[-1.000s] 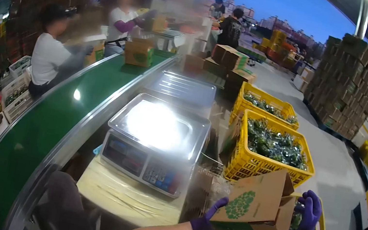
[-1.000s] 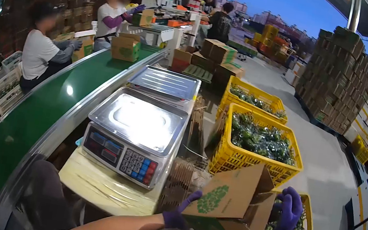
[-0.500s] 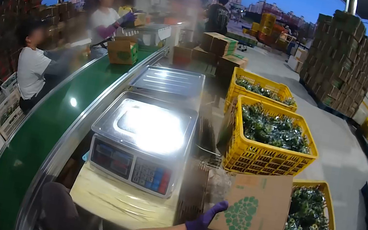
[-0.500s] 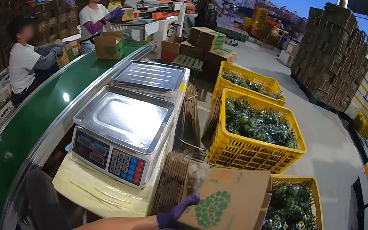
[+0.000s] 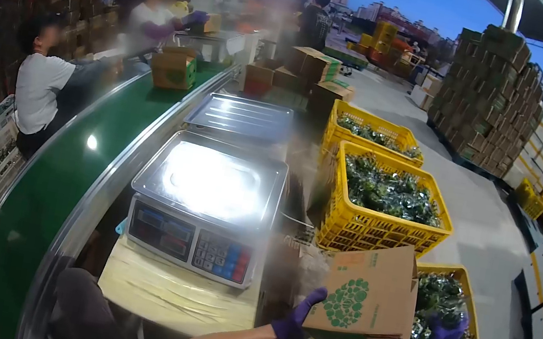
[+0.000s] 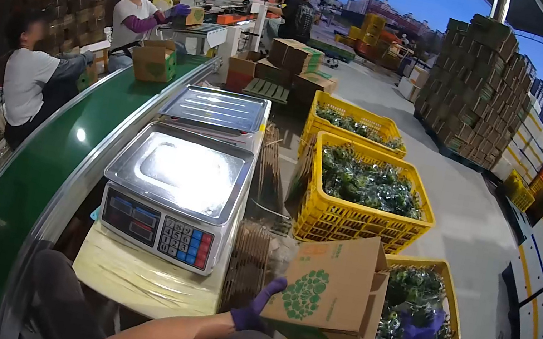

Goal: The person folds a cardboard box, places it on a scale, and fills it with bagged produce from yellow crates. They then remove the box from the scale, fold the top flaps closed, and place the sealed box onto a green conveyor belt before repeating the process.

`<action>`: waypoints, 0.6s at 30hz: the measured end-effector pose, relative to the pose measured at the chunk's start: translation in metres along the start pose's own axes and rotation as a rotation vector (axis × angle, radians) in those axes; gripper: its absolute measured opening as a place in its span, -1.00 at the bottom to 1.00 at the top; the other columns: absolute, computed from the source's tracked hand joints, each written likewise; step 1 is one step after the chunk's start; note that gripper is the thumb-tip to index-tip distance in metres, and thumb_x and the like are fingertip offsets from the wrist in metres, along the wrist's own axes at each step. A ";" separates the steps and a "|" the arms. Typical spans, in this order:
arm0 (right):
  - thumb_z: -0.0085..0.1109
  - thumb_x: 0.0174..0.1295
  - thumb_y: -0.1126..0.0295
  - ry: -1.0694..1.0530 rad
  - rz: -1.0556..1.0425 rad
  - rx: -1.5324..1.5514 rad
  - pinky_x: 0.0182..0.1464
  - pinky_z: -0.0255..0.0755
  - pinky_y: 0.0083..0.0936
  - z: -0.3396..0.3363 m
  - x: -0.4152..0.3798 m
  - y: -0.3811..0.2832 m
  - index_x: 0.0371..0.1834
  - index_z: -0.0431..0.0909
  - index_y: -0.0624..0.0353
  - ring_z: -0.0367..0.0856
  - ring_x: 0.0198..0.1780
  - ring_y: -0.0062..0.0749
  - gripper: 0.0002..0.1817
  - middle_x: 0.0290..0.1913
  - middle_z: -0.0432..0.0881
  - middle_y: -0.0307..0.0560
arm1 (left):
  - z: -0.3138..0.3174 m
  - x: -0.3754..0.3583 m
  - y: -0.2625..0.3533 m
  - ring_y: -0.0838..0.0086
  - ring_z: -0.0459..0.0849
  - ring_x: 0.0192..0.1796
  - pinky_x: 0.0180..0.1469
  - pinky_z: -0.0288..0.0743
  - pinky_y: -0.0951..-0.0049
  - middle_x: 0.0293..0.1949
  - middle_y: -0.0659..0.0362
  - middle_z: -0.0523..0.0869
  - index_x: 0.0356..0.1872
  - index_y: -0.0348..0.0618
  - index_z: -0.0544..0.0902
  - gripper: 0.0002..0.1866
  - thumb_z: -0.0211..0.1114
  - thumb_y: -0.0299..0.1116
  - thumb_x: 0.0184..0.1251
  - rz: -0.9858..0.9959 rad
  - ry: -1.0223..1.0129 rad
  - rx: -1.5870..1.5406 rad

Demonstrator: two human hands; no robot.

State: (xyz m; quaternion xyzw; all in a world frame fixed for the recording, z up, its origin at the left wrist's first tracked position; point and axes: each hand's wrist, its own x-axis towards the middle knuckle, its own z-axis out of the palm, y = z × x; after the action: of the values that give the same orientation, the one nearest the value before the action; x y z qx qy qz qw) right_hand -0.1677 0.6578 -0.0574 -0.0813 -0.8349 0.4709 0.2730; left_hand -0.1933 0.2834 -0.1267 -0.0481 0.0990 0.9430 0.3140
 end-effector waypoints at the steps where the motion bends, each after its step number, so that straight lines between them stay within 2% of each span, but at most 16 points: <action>1: 0.44 -0.15 0.47 0.123 -0.253 -0.383 0.30 0.30 -0.21 -0.002 -0.001 -0.060 0.12 0.48 0.19 0.33 0.29 -0.02 -0.36 0.25 0.39 0.17 | 0.011 -0.005 0.003 0.28 0.64 0.11 0.23 0.49 0.22 0.12 0.03 0.65 0.27 -0.19 0.45 -0.42 0.23 -0.01 0.38 0.005 0.030 0.046; 2: 0.43 -0.17 0.46 0.320 -0.449 -0.702 0.40 0.23 -0.13 -0.004 -0.002 -0.120 0.11 0.51 0.14 0.21 0.41 0.14 -0.36 0.36 0.27 0.27 | 0.011 -0.006 0.004 0.28 0.64 0.11 0.23 0.49 0.22 0.12 0.03 0.65 0.27 -0.19 0.45 -0.42 0.23 -0.01 0.38 -0.005 0.030 0.046; 4: 0.44 -0.23 0.47 0.351 -0.714 -0.904 0.42 0.19 -0.13 0.010 -0.008 -0.184 0.10 0.55 0.08 0.20 0.41 0.27 -0.35 0.39 0.24 0.28 | 0.006 -0.004 0.004 0.23 0.63 0.16 0.24 0.51 0.19 0.19 -0.03 0.59 0.31 -0.25 0.38 -0.43 0.17 -0.07 0.44 -0.040 -0.066 -0.050; 6: 0.43 -0.20 0.44 -0.272 -0.683 -0.721 0.41 0.21 -0.11 0.029 -0.021 -0.214 0.12 0.55 0.13 0.16 0.43 0.29 -0.35 0.44 0.20 0.24 | 0.002 0.000 0.001 0.18 0.62 0.16 0.25 0.50 0.16 0.21 -0.06 0.57 0.32 -0.25 0.38 -0.41 0.16 -0.06 0.44 -0.032 -0.087 -0.116; 7: 0.38 -0.15 0.48 -0.568 -0.667 -0.619 0.34 0.31 -0.15 0.045 -0.027 -0.237 0.11 0.59 0.12 0.33 0.36 0.15 -0.40 0.39 0.31 0.21 | 0.001 -0.002 0.003 0.19 0.62 0.17 0.26 0.49 0.16 0.21 -0.05 0.57 0.33 -0.26 0.38 -0.41 0.16 -0.06 0.44 -0.083 -0.143 -0.163; 8: 0.38 -0.15 0.48 -0.569 -0.669 -0.613 0.34 0.31 -0.15 0.046 -0.022 -0.237 0.11 0.59 0.12 0.33 0.36 0.15 -0.40 0.39 0.31 0.21 | -0.001 -0.005 0.006 0.21 0.62 0.17 0.26 0.49 0.16 0.21 -0.05 0.57 0.33 -0.26 0.37 -0.41 0.15 -0.05 0.45 -0.133 -0.196 -0.207; 10: 0.23 -0.09 0.68 -0.934 -0.309 0.015 0.31 0.35 -0.30 0.048 0.003 -0.224 0.06 0.59 0.23 0.48 0.27 -0.08 -0.48 0.19 0.54 0.19 | -0.025 0.004 0.004 0.24 0.63 0.14 0.25 0.49 0.17 0.19 -0.01 0.60 0.29 -0.25 0.43 -0.39 0.21 -0.02 0.39 -0.142 -0.181 -0.073; 11: 0.23 0.05 0.61 -0.640 -0.319 0.020 0.15 0.46 -0.36 0.043 0.010 -0.197 0.05 0.56 0.31 0.60 0.09 -0.25 -0.58 0.00 0.66 0.06 | -0.024 0.004 0.001 0.25 0.65 0.11 0.23 0.51 0.19 0.15 0.00 0.63 0.26 -0.24 0.47 -0.40 0.23 0.00 0.37 -0.093 -0.093 -0.044; 12: 0.18 0.21 0.45 -0.395 0.047 0.366 0.06 0.49 -0.35 0.042 0.009 -0.186 0.02 0.56 0.34 0.61 -0.05 -0.27 -0.68 -0.10 0.67 -0.07 | -0.012 0.000 0.003 0.25 0.65 0.11 0.23 0.51 0.19 0.15 0.00 0.63 0.26 -0.24 0.47 -0.40 0.23 0.00 0.37 -0.084 -0.101 -0.049; 13: 0.19 0.23 0.41 -0.183 0.104 0.455 0.05 0.49 -0.39 0.045 0.019 -0.142 0.06 0.54 0.33 0.61 -0.04 -0.25 -0.65 -0.08 0.66 -0.05 | 0.004 -0.009 0.005 0.25 0.64 0.12 0.24 0.49 0.19 0.16 0.00 0.62 0.28 -0.23 0.44 -0.40 0.19 0.00 0.40 -0.064 -0.024 -0.056; 14: 0.20 0.25 0.37 0.034 0.139 0.539 0.05 0.50 -0.42 0.048 0.028 -0.100 0.11 0.53 0.31 0.61 -0.03 -0.23 -0.61 -0.06 0.65 -0.03 | -0.002 -0.006 0.004 0.25 0.64 0.11 0.24 0.49 0.20 0.16 0.01 0.62 0.29 -0.22 0.44 -0.40 0.18 0.00 0.40 -0.086 -0.159 -0.167; 16: 0.19 0.29 0.35 0.089 -0.092 -0.213 0.02 0.52 -0.32 0.060 0.043 0.061 0.12 0.50 0.32 0.61 -0.09 -0.16 -0.61 -0.06 0.64 0.00 | -0.015 0.002 0.002 0.25 0.64 0.11 0.24 0.48 0.21 0.17 0.02 0.62 0.30 -0.20 0.43 -0.41 0.16 0.01 0.42 -0.170 -0.424 -0.372; 17: 0.13 0.35 0.34 0.284 -0.662 -0.670 -0.14 0.49 -0.31 0.078 0.052 0.210 -0.03 0.53 0.34 0.58 -0.20 -0.25 -0.72 -0.18 0.64 -0.10 | -0.015 0.000 0.002 0.26 0.64 0.11 0.23 0.48 0.22 0.16 0.02 0.62 0.30 -0.20 0.43 -0.40 0.16 0.02 0.42 -0.150 -0.370 -0.320; 18: 0.13 0.35 0.35 -0.031 0.030 -0.633 -0.15 0.48 -0.31 0.100 0.009 0.217 -0.04 0.53 0.34 0.57 -0.21 -0.27 -0.73 -0.19 0.64 -0.11 | -0.015 0.001 0.002 0.26 0.64 0.11 0.22 0.49 0.23 0.15 0.02 0.62 0.30 -0.20 0.43 -0.40 0.16 0.03 0.42 -0.127 -0.320 -0.265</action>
State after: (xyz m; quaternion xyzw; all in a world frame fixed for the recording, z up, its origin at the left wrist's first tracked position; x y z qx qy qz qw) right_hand -0.2543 0.7050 -0.2750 -0.1675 -0.9428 0.1927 0.2142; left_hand -0.1950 0.2795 -0.1413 0.0550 -0.0804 0.9217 0.3755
